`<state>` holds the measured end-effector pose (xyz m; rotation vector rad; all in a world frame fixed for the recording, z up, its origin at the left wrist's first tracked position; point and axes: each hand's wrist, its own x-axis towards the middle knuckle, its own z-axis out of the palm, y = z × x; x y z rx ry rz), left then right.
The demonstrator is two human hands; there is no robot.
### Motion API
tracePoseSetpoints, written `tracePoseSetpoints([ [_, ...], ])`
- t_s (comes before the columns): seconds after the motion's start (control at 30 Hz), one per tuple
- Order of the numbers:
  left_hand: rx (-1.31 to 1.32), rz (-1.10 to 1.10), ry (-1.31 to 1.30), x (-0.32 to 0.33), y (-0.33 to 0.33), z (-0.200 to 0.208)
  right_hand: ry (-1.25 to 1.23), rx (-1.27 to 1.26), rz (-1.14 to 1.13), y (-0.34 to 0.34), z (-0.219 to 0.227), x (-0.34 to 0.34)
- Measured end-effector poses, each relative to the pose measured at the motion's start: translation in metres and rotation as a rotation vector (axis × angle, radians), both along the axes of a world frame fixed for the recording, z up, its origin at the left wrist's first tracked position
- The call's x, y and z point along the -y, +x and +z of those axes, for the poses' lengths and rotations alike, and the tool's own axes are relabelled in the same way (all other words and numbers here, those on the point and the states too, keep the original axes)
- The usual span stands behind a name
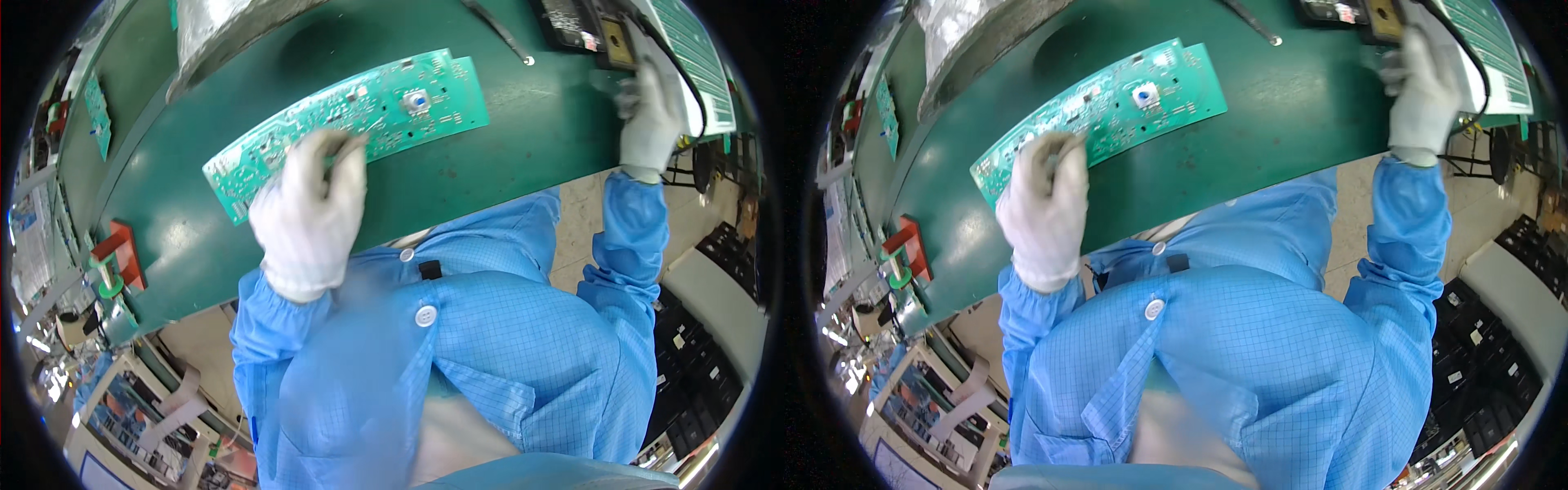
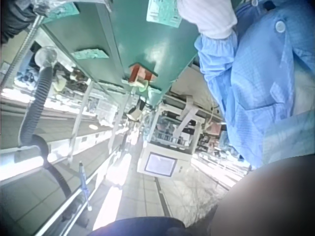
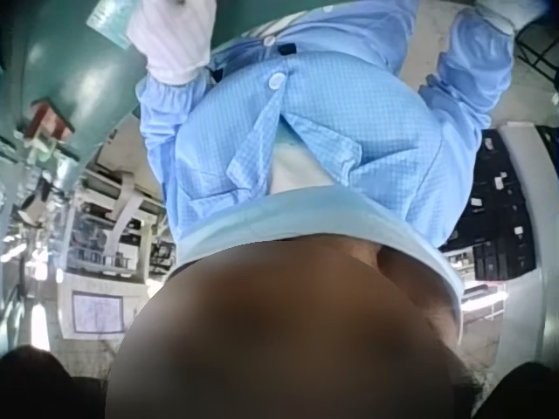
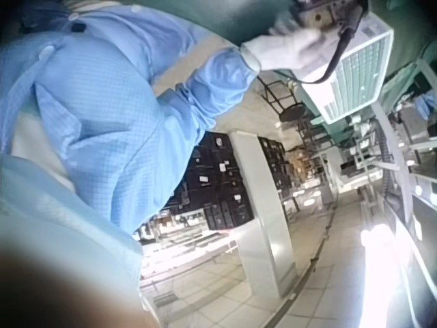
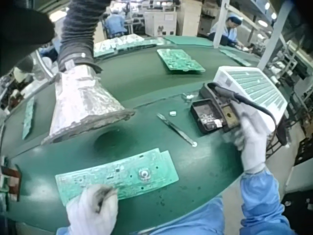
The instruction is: Soldering electronic components onto a printed circuit board at a manual assembly station.
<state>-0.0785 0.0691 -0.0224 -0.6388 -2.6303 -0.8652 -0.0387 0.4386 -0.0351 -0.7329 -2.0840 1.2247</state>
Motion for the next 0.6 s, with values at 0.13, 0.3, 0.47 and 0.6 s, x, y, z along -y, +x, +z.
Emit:
tracePoseSetpoints([
  [0.13, -0.2, -0.037, -0.034, -0.016, -0.012, -0.012, 0.089, -0.195, 0.003, -0.018, -0.008, -0.051],
  [0.3, -0.236, -0.078, -0.151, -0.018, -0.028, -0.023, 0.671, 0.254, 0.176, -0.023, -0.008, -0.111],
  [0.47, -0.185, -0.025, -0.186, -0.016, -0.026, -0.026, 0.002, -0.246, 0.302, 0.014, 0.02, -0.081],
  [0.6, -0.08, 0.005, -0.196, -0.019, -0.023, -0.02, -0.006, -0.338, 0.683, 0.028, -0.002, 0.001],
])
